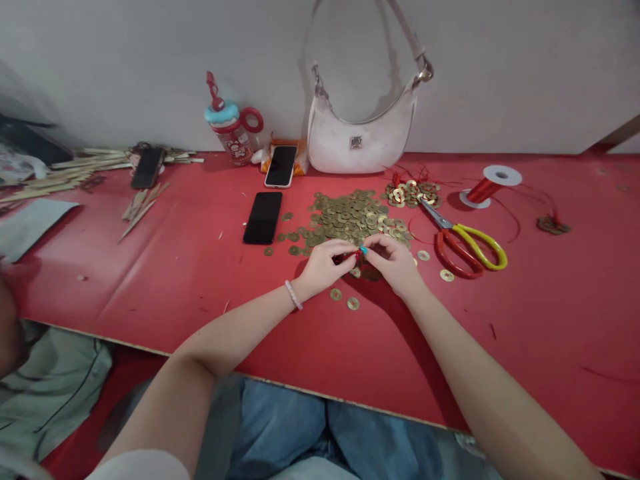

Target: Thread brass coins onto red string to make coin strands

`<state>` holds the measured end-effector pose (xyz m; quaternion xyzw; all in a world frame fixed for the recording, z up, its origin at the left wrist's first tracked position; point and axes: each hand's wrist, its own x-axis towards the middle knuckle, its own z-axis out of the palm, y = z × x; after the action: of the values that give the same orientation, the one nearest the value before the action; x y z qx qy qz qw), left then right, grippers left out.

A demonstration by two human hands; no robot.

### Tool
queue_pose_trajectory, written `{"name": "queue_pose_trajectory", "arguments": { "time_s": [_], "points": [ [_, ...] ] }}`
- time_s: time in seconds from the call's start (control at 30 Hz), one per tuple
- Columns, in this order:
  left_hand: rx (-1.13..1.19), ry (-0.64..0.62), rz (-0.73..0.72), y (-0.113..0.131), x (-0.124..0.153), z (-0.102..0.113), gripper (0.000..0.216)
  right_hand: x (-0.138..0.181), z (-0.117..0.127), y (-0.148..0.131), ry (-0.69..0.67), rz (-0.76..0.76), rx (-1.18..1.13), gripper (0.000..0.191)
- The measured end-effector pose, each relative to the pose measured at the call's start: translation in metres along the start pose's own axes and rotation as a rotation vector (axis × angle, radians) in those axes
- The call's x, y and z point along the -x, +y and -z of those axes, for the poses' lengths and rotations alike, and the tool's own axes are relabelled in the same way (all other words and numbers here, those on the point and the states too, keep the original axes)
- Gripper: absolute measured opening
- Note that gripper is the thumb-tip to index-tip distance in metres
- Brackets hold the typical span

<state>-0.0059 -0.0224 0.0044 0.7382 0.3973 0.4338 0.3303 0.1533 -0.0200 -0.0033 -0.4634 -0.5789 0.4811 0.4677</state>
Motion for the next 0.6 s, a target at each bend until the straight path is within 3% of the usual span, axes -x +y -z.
{"name": "queue_pose_trajectory", "arguments": {
  "time_s": [0.2,0.47,0.6],
  "points": [
    [0.019,0.002,0.027,0.0,0.0,0.0,0.016,0.001,-0.001,-0.004,0.015,0.056,0.013,0.01],
    [0.077,-0.036,0.083,0.001,-0.002,0.002,0.016,0.004,0.002,-0.015,0.078,0.366,0.465,0.009],
    [0.113,-0.025,0.128,-0.001,-0.003,0.004,0.016,0.006,0.002,-0.016,0.073,0.466,0.569,0.016]
  ]
}}
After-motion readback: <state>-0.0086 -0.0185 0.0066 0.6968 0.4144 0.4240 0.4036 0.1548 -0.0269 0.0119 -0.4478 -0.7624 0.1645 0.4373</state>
